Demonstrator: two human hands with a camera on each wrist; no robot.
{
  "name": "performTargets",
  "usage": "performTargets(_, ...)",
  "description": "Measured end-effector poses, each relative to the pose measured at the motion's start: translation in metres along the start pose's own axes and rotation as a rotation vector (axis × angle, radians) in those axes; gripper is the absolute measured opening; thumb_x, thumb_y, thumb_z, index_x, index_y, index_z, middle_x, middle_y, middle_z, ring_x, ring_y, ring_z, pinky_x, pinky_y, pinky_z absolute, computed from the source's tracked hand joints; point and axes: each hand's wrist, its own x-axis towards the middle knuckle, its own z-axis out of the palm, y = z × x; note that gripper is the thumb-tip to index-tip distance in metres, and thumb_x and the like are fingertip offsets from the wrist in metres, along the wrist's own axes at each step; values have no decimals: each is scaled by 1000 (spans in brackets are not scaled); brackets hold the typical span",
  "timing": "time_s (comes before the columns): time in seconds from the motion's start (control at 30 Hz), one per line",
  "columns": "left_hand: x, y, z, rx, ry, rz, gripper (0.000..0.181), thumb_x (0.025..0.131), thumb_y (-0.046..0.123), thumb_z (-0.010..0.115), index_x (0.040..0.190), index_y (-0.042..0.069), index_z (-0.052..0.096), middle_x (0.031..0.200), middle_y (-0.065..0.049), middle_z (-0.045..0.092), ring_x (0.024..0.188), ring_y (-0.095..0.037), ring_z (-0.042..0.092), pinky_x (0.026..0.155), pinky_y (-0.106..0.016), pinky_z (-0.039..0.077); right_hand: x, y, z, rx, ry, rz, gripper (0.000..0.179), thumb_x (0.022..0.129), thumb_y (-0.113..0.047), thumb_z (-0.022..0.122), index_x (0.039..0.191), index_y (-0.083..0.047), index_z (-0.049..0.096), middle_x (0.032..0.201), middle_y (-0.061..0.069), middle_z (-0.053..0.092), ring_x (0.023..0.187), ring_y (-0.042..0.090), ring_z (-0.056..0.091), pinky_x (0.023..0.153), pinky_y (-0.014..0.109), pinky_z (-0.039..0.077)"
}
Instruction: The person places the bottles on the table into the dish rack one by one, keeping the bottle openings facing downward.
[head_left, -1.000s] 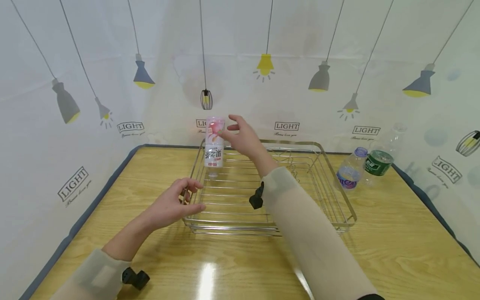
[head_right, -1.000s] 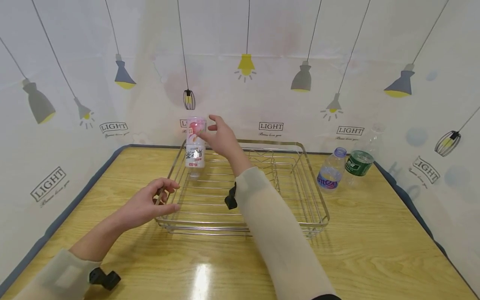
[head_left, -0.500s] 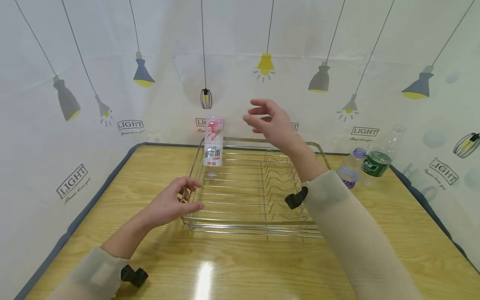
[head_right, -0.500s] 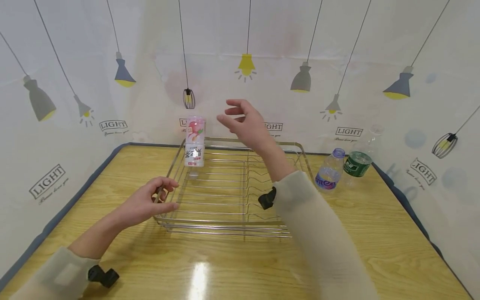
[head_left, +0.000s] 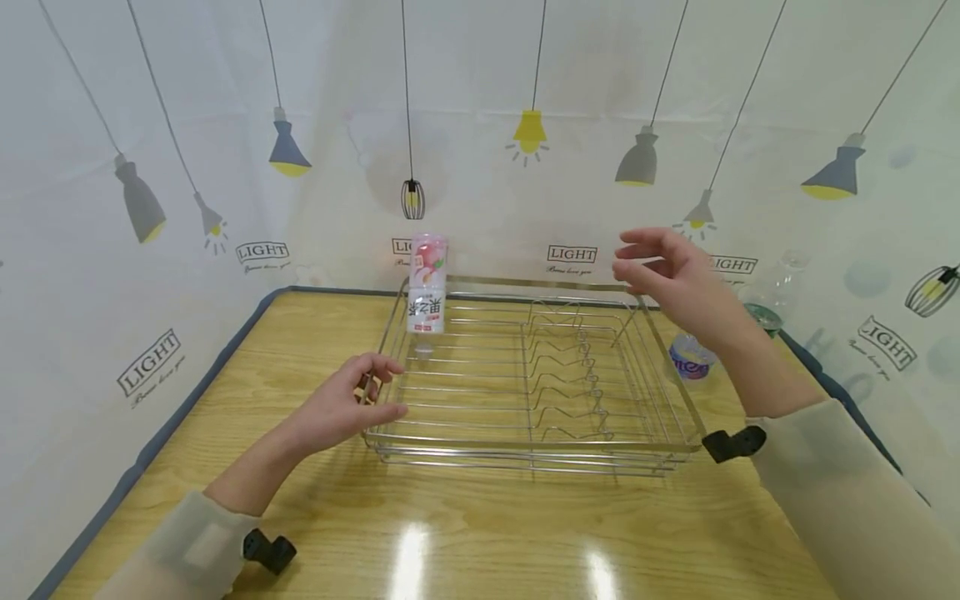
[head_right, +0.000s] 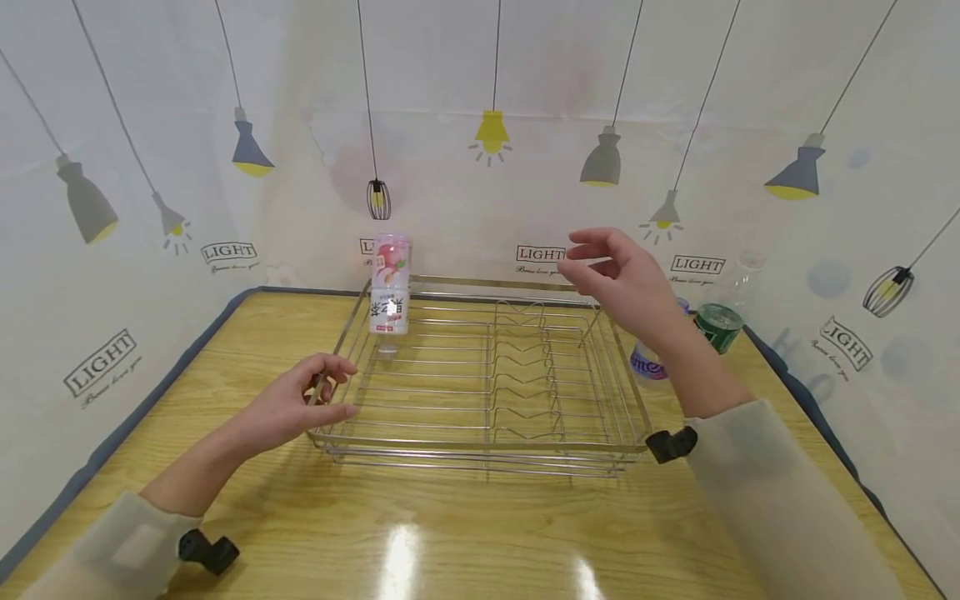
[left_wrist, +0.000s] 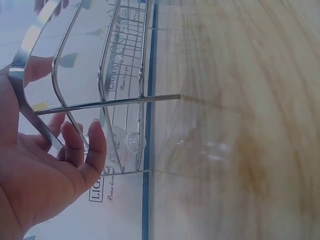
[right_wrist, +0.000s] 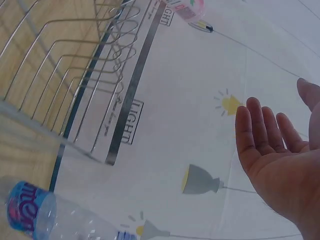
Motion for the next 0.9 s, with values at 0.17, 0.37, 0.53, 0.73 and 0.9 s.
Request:
performTargets(0.17,0,-3,0,-20,2,2,57,97,27,84,144,10,57,135,-23,52,100,-26,48,74,-34,44,-21,29,-31,-52,79,-2,53,112,-36,65,158,-15,51,132,-14,64,105,-5,71,89,11,58)
performTargets(0.37,1,-3,-1,-25,5,5,57,97,27,84,143,10,58,134,-23,53,98,-26,47,73,-33,43,-41,57,-74,-65,202,38,47,112,-31,66,156,-22,54,125,-25,64,101,-10,70,84,6,55)
performTargets(0.53,2,-3,-1,-21,2,0,57,97,28,84,144,9,57,135,-23,54,99,-26,48,75,-35,43,-49,85,-102,-48,314,61,42,110,-26,67,151,-29,57,124,-26,61,101,-12,66,83,2,52)
performTargets(0.73,2,-3,0,-22,1,4,58,97,27,84,144,7,57,135,-22,54,99,-26,48,76,-34,44,-57,123,-125,-24,410,129,42,110,-24,67,150,-32,57,120,-27,56,100,-13,61,81,0,49)
performTargets(0.9,1,-3,-1,-25,4,3,56,97,27,84,143,9,57,135,-22,54,99,-26,49,76,-34,44,-59,155,-133,-25,413,240,53,111,-31,66,161,-30,48,121,-30,51,98,-14,58,80,-1,48)
